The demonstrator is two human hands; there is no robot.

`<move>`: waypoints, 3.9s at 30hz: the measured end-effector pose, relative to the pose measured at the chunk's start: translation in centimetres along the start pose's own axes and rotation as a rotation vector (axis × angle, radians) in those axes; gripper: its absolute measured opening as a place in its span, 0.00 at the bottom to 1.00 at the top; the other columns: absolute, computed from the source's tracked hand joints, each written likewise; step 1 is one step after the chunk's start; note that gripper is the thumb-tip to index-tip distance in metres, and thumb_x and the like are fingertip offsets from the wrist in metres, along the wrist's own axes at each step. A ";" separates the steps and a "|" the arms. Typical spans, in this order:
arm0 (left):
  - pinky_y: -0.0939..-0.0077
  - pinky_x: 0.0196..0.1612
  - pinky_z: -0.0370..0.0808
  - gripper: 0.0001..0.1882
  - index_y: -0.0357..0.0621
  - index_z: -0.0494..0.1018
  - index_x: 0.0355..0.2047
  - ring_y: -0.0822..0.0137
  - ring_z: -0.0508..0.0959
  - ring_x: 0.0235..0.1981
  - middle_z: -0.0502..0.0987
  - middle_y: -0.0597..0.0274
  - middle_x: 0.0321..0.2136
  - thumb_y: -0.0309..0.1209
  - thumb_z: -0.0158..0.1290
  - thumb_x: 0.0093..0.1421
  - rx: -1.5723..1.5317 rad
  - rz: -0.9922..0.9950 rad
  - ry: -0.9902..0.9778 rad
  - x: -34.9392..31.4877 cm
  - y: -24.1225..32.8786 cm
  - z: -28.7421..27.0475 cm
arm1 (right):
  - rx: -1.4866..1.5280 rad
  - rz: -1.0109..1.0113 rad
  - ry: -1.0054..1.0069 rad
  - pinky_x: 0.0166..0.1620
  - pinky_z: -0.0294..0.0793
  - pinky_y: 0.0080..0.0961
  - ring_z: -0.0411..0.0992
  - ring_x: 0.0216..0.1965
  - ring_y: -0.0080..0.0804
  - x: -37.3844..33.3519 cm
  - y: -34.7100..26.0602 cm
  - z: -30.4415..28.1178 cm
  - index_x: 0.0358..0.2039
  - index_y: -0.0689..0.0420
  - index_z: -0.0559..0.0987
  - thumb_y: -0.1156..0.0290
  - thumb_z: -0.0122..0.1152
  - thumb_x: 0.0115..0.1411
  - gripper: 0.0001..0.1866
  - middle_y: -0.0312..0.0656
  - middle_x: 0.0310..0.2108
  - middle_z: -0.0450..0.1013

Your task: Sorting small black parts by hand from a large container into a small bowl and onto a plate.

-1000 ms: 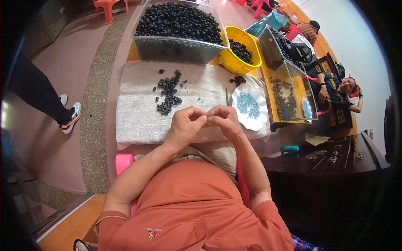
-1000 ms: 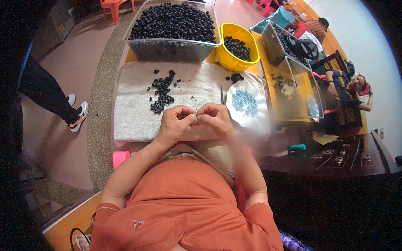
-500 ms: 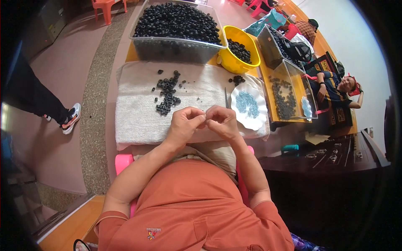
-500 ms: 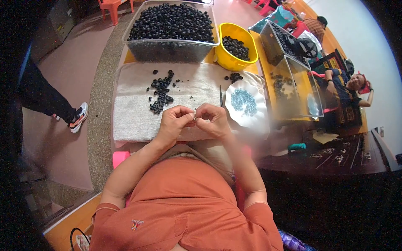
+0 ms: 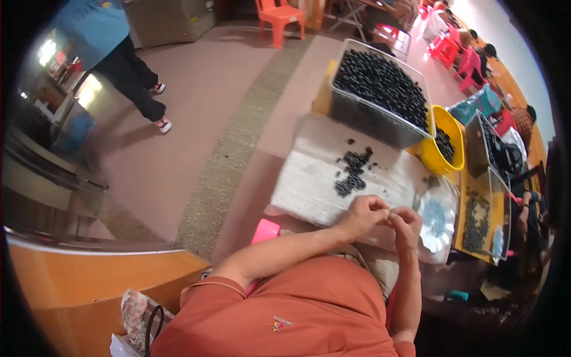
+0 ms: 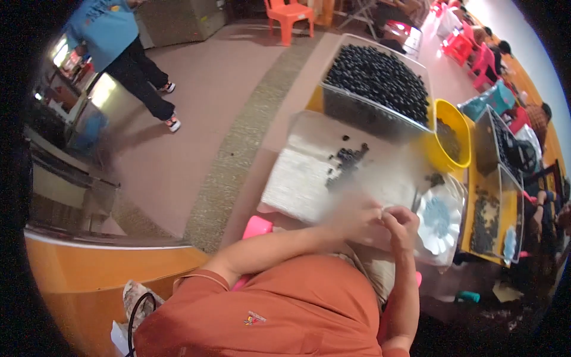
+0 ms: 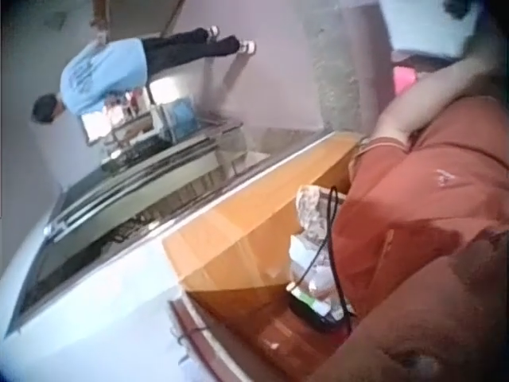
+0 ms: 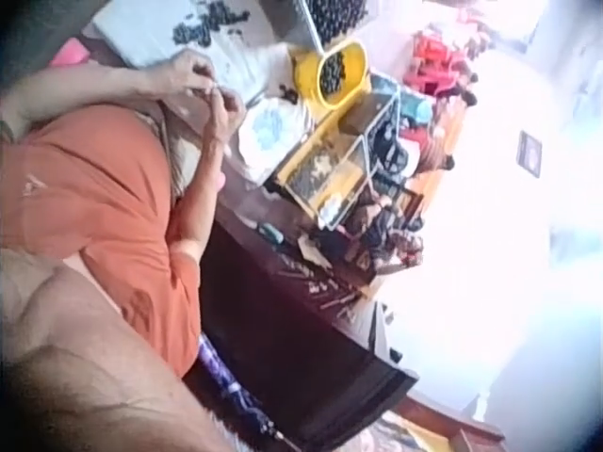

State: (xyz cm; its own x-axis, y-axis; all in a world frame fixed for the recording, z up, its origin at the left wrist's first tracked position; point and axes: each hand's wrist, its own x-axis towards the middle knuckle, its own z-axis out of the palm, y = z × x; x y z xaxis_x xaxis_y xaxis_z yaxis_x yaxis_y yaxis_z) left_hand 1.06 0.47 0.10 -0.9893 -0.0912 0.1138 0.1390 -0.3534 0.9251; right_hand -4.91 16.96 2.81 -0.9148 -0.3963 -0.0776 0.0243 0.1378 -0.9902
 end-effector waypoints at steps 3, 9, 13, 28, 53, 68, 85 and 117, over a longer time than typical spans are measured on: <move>0.81 0.31 0.76 0.05 0.35 0.76 0.33 0.75 0.77 0.28 0.77 0.64 0.27 0.24 0.54 0.58 -0.078 -0.206 0.102 0.1 1.7 0.6 | -0.070 -0.096 -0.001 0.36 0.74 0.23 0.73 0.29 0.25 -0.1 -0.3 0.4 0.31 0.66 0.79 0.76 0.60 0.56 0.05 0.40 0.27 0.76; 0.78 0.39 0.74 0.07 0.38 0.75 0.38 0.74 0.76 0.34 0.77 0.63 0.34 0.27 0.54 0.60 -0.222 -0.235 0.116 0.5 -0.2 -0.2 | -0.635 -0.519 -0.014 0.38 0.73 0.32 0.75 0.35 0.45 0.1 -0.7 2.0 0.35 0.62 0.78 0.75 0.55 0.62 0.06 0.51 0.33 0.75; 0.79 0.39 0.75 0.06 0.38 0.76 0.37 0.74 0.76 0.33 0.77 0.64 0.32 0.26 0.55 0.59 -0.316 -0.259 0.161 0.6 0.0 0.0 | -0.868 -0.644 0.029 0.36 0.73 0.40 0.74 0.35 0.51 -0.2 -0.2 2.2 0.34 0.62 0.76 0.76 0.53 0.61 0.05 0.51 0.33 0.74; 0.82 0.32 0.73 0.04 0.41 0.76 0.32 0.79 0.74 0.28 0.77 0.69 0.27 0.28 0.57 0.57 -0.101 -0.201 0.137 0.2 1.0 0.4 | -0.251 -0.390 -0.029 0.36 0.71 0.18 0.73 0.30 0.21 0.0 0.9 1.0 0.34 0.63 0.81 0.80 0.62 0.55 0.05 0.37 0.28 0.77; 0.81 0.30 0.74 0.06 0.37 0.76 0.30 0.77 0.75 0.27 0.77 0.65 0.26 0.27 0.57 0.56 -0.082 -0.164 0.155 0.4 0.5 0.5 | -0.134 -0.369 -0.016 0.31 0.68 0.16 0.70 0.26 0.18 0.2 1.6 0.4 0.29 0.63 0.79 0.80 0.61 0.55 0.01 0.33 0.25 0.75; 0.75 0.31 0.76 0.06 0.35 0.78 0.28 0.71 0.78 0.27 0.79 0.59 0.24 0.27 0.57 0.53 0.135 -0.025 0.275 0.5 -0.3 0.8 | 0.089 -0.066 0.033 0.33 0.69 0.16 0.70 0.27 0.18 0.7 2.3 0.4 0.32 0.62 0.79 0.71 0.63 0.58 0.07 0.32 0.27 0.74; 0.82 0.34 0.77 0.06 0.37 0.76 0.36 0.75 0.78 0.28 0.78 0.63 0.29 0.25 0.57 0.58 -0.207 -0.280 0.198 0.3 0.8 -0.2 | -0.223 -0.215 0.017 0.35 0.73 0.17 0.73 0.32 0.17 -0.8 0.3 1.3 0.36 0.64 0.78 0.79 0.62 0.59 0.05 0.35 0.30 0.76; 0.80 0.36 0.78 0.04 0.44 0.75 0.37 0.74 0.79 0.30 0.79 0.65 0.30 0.26 0.57 0.61 -0.558 -0.484 0.038 0.6 1.1 0.1 | -0.013 -0.431 -0.080 0.39 0.73 0.16 0.73 0.38 0.24 -0.3 1.3 0.4 0.40 0.63 0.79 0.82 0.61 0.59 0.08 0.41 0.38 0.71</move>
State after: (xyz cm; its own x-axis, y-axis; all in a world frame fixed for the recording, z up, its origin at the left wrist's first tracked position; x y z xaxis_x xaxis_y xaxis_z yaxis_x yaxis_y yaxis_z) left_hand 0.65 0.09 1.22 -0.9449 0.1664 -0.2820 -0.3007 -0.7822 0.5457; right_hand -4.46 16.86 1.51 -0.8062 -0.4887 0.3334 -0.3585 -0.0447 -0.9325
